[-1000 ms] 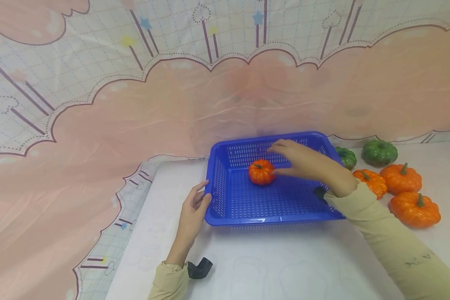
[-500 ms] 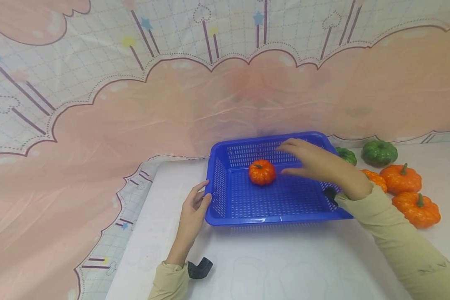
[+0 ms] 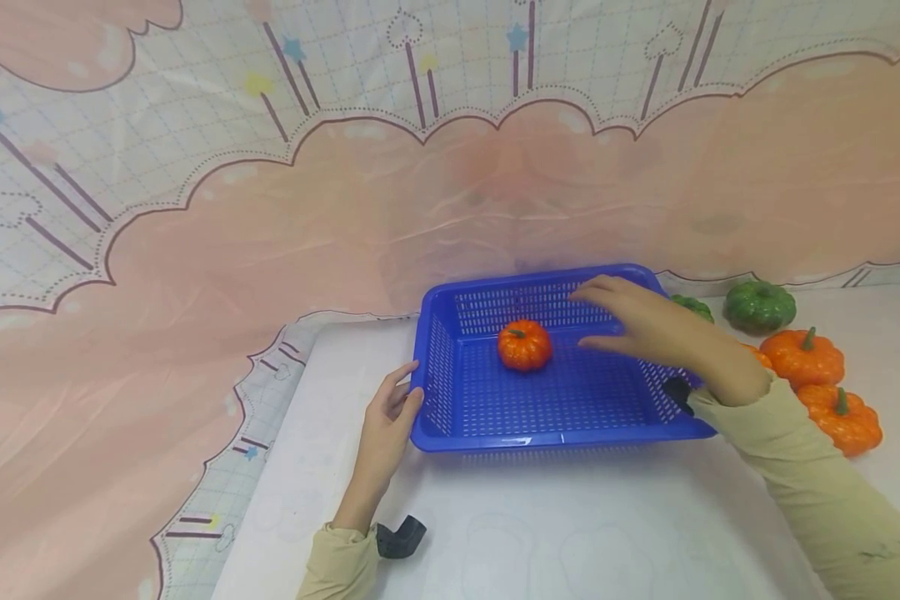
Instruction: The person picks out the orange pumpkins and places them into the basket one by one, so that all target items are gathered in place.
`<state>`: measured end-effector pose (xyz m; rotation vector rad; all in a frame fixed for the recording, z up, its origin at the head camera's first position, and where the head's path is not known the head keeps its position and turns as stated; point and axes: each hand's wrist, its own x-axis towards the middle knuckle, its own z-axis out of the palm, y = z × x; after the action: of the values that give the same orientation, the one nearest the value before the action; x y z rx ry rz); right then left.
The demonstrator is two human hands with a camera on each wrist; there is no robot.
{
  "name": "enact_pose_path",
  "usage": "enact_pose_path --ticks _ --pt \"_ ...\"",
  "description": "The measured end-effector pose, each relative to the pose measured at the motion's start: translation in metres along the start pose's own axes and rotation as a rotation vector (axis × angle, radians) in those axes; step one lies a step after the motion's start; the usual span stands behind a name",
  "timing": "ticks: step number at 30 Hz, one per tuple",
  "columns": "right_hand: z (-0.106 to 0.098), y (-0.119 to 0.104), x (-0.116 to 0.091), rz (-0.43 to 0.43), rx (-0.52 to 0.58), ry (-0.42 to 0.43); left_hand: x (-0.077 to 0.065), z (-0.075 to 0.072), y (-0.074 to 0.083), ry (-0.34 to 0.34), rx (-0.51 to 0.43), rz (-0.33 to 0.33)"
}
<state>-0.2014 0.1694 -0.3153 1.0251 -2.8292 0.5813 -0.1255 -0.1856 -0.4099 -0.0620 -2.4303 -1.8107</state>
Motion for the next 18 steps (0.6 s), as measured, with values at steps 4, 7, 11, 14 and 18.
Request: enact_pose_path --ticks 4,7,11,14,18 --pt "-0.001 0.003 -0.004 0.017 -0.004 0.015 0.0 0.0 0.001 0.002 0.005 -0.001" --pt "-0.001 0.005 -0.007 0.03 -0.005 0.023 0.0 0.0 0.001 0.002 0.007 -0.002" --pt "-0.002 0.008 -0.012 0.035 -0.002 0.033 -0.001 0.0 0.002 0.0 0.007 -0.001" --pt "-0.003 0.011 -0.015 0.029 0.004 0.045 0.0 0.001 0.002 0.0 0.005 -0.001" --pt "-0.004 0.013 -0.018 0.022 0.017 0.061 0.0 0.001 0.002 0.001 0.002 -0.001"
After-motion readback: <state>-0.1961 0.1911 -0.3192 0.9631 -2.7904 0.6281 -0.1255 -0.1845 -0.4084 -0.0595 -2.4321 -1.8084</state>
